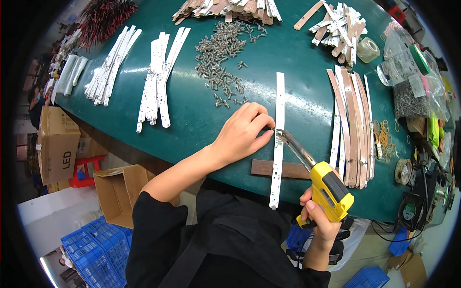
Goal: The person assembles electronic components onto LED strips using a specialized heating or soldering tool.
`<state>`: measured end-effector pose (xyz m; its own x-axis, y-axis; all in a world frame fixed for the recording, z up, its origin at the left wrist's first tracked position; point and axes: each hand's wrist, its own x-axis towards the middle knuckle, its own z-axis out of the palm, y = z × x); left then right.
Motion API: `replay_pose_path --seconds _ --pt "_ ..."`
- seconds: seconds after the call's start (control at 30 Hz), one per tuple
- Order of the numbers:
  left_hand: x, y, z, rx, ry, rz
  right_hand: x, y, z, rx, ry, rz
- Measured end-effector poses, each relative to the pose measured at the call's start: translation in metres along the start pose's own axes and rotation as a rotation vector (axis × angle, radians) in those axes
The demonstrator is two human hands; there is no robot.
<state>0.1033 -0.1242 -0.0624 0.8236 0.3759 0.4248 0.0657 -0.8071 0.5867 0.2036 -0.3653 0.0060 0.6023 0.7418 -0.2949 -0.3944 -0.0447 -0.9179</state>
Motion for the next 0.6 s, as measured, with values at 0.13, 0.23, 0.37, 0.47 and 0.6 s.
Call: replay_pose_path --seconds 0.13,0.23,0.37,0.47,0.6 --pt "0.0013 -0.0001 0.0005 0.006 0.007 0.018 0.0019 -0.0053 -0.0021 -0.035 -0.025 0.011" --pt "0.0013 -0.0006 0.0007 0.023 -0.011 0.009 0.0020 -0.0084 -0.0025 -0.048 -0.049 0.040" --pt "0.0010 -0.0006 0.0010 0.025 -0.008 0.012 0.0026 -0.0100 -0.0012 -0.088 -0.061 0.020" --pt "0.0009 0.0000 0.0008 0.031 -0.008 0.009 0.0021 -0.0096 -0.0042 -0.103 -0.072 0.018" --pt "0.0010 0.0008 0.0014 0.035 -0.011 0.005 -0.0072 -0.0087 -0.0103 -0.022 -0.011 -0.050"
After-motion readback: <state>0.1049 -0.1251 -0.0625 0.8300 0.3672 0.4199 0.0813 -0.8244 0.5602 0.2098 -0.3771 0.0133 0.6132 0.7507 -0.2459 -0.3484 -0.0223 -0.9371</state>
